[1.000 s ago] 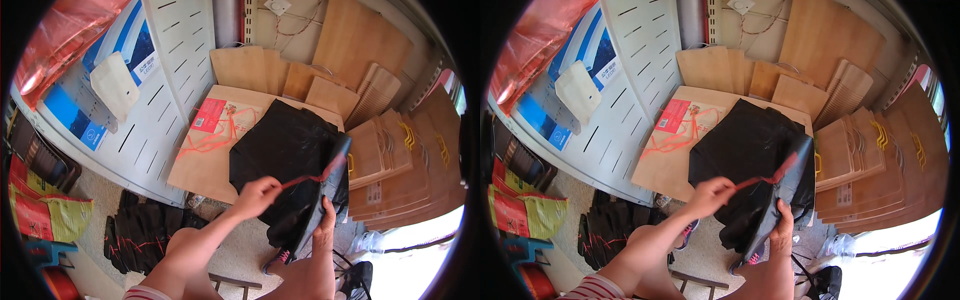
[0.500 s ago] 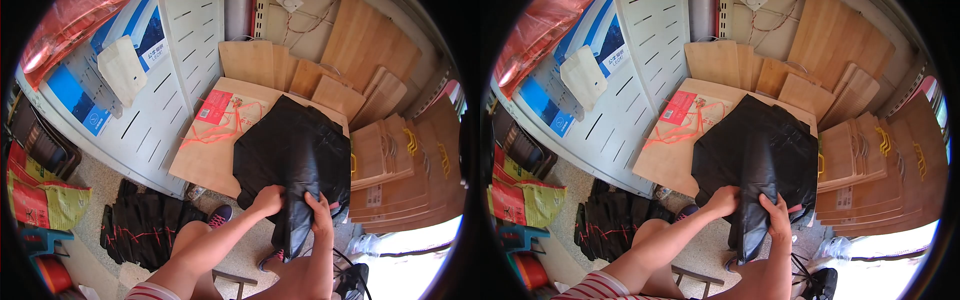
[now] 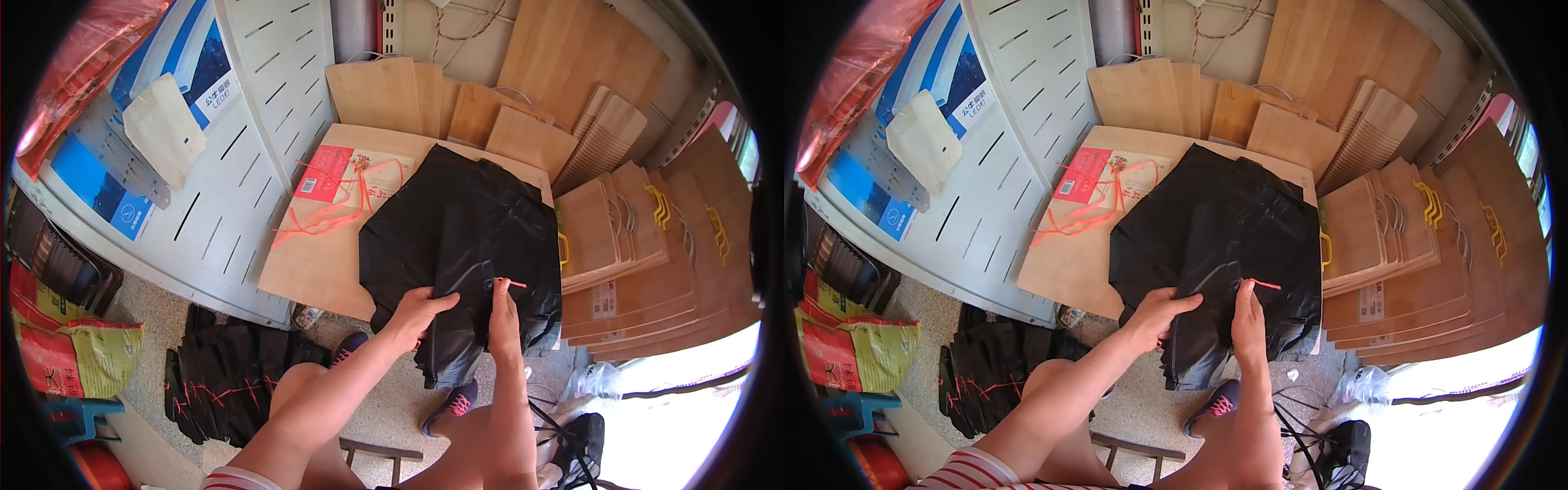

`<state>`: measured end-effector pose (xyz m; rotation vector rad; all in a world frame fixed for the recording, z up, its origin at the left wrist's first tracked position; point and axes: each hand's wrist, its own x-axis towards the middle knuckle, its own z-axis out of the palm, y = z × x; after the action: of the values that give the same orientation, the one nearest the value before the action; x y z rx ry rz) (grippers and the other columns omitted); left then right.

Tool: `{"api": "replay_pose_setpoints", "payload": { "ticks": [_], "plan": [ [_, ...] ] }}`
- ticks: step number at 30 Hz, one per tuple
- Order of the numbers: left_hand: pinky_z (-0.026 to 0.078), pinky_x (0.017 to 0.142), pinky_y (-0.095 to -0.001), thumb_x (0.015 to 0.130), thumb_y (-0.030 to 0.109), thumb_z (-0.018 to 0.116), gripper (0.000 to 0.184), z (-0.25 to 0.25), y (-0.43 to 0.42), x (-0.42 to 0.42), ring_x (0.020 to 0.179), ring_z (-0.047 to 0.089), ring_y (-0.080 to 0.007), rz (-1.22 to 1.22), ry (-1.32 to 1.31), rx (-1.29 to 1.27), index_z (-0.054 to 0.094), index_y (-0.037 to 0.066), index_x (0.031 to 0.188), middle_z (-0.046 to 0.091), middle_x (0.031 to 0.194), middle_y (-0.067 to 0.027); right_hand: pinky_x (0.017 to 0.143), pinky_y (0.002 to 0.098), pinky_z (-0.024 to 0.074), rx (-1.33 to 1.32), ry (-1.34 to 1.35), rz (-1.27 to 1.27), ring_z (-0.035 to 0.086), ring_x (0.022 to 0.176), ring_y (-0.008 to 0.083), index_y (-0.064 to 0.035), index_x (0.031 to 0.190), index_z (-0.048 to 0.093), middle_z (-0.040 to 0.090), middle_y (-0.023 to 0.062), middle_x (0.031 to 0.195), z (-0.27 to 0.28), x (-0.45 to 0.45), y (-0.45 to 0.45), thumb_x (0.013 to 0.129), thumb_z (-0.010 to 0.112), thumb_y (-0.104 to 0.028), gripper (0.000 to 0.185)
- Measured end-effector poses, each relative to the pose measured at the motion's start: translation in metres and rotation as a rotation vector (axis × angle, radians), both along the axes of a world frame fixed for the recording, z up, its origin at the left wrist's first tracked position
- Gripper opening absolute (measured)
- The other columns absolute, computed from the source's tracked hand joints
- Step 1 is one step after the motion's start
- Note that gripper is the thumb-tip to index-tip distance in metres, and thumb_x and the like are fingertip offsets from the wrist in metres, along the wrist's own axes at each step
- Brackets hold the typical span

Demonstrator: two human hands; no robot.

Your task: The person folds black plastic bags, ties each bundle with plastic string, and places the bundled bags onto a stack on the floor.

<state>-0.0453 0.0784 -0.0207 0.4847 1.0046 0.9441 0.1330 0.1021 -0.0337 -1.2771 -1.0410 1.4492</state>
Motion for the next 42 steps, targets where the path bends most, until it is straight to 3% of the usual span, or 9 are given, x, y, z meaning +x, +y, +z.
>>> {"api": "replay_pose_setpoints", "payload": {
  "ticks": [3,6,11,21,24,26,31,39,42],
  "plan": [
    [0.057,0.059,-0.0269,0.091,0.023,0.072,0.027,0.002,0.000,0.001,0.077,0.071,-0.0170,0.077,-0.144,-0.046,0.063,0.003,0.107,0.071,0.096,-0.0081,0.095,0.0314,0.0460,0.504,-0.514,-0.206,0.062,0.106,0.0180,0.0037,0.122,0.064,0.068,0.0170,0.116,-0.007,-0.001,0.001,0.104,0.051,-0.030,0.040],
    [0.055,0.055,-0.0246,0.091,0.025,0.072,0.031,-0.002,0.001,0.000,0.076,0.072,-0.0165,0.069,-0.218,-0.071,0.062,0.003,0.110,0.071,0.096,-0.0083,0.089,0.0309,0.0490,0.182,-0.604,-0.163,0.065,0.097,0.0175,0.0023,0.119,0.065,0.071,0.0172,0.108,0.005,0.010,-0.004,0.101,0.056,-0.027,0.035],
    [0.043,0.042,-0.0210,0.091,0.030,0.072,0.032,0.017,-0.004,0.004,0.061,0.067,-0.0105,-0.011,-0.196,-0.190,0.063,0.004,0.108,0.071,0.088,-0.0044,0.077,0.0272,0.0514,-0.381,0.143,-0.170,0.066,0.087,0.0147,0.0041,0.112,0.069,0.072,0.0076,0.103,0.034,0.005,-0.002,0.100,0.061,-0.032,0.038],
    [0.035,0.042,-0.0183,0.093,0.029,0.071,0.028,-0.005,-0.001,0.007,0.065,0.064,-0.0043,-0.019,0.029,0.041,0.064,0.007,0.110,0.070,0.087,-0.0030,0.075,0.0241,0.0538,0.107,0.104,-0.277,0.065,0.093,0.0116,0.0022,0.116,0.070,0.071,0.0061,0.104,0.000,0.012,0.006,0.099,0.063,-0.015,0.025],
    [0.047,0.050,-0.0279,0.093,0.025,0.069,0.026,-0.012,0.003,0.006,0.073,0.069,-0.0144,-0.052,0.298,0.249,0.065,0.005,0.109,0.071,0.086,-0.0073,0.082,0.0262,0.0546,0.212,0.172,-0.341,0.066,0.099,0.0140,0.0016,0.115,0.070,0.071,0.0073,0.107,0.000,0.009,0.010,0.098,0.064,-0.013,0.023],
    [0.053,0.064,-0.0414,0.092,0.020,0.065,0.022,-0.014,0.001,-0.005,0.078,0.068,-0.0294,0.039,1.178,0.906,0.068,0.001,0.103,0.069,0.084,-0.0134,0.085,0.0271,0.0545,0.275,0.167,-0.377,0.066,0.100,0.0155,0.0017,0.115,0.071,0.071,0.0077,0.109,0.000,0.011,0.012,0.097,0.065,-0.011,0.023],
    [0.052,0.070,-0.0486,0.093,0.024,0.062,0.025,0.005,0.005,-0.027,0.080,0.066,-0.0381,-0.072,1.568,0.645,0.066,0.001,0.082,0.067,0.083,-0.0200,0.088,0.0270,0.0525,0.445,-0.315,-0.259,0.068,0.099,0.0164,0.0021,0.112,0.071,0.072,0.0111,0.109,0.006,0.004,0.005,0.095,0.066,-0.008,0.021],
    [0.046,0.060,-0.0306,0.100,0.027,0.059,0.029,0.010,0.022,-0.010,0.063,0.058,-0.0127,0.240,0.777,0.559,0.069,0.000,0.101,0.064,0.071,-0.0054,0.089,0.0297,0.0530,0.564,-0.374,-0.189,0.070,0.100,0.0210,-0.0001,0.109,0.073,0.073,0.0136,0.108,0.009,-0.018,-0.001,0.093,0.067,-0.006,0.019],
    [0.048,0.063,-0.0339,0.102,0.020,0.052,0.023,0.022,0.016,-0.003,0.065,0.060,-0.0201,0.174,0.937,0.732,0.067,0.002,0.100,0.064,0.076,-0.0103,0.090,0.0308,0.0530,0.662,-0.479,-0.119,0.070,0.103,0.0236,-0.0001,0.109,0.073,0.073,0.0152,0.109,0.014,-0.025,-0.003,0.092,0.068,-0.006,0.019]
  ]
}}
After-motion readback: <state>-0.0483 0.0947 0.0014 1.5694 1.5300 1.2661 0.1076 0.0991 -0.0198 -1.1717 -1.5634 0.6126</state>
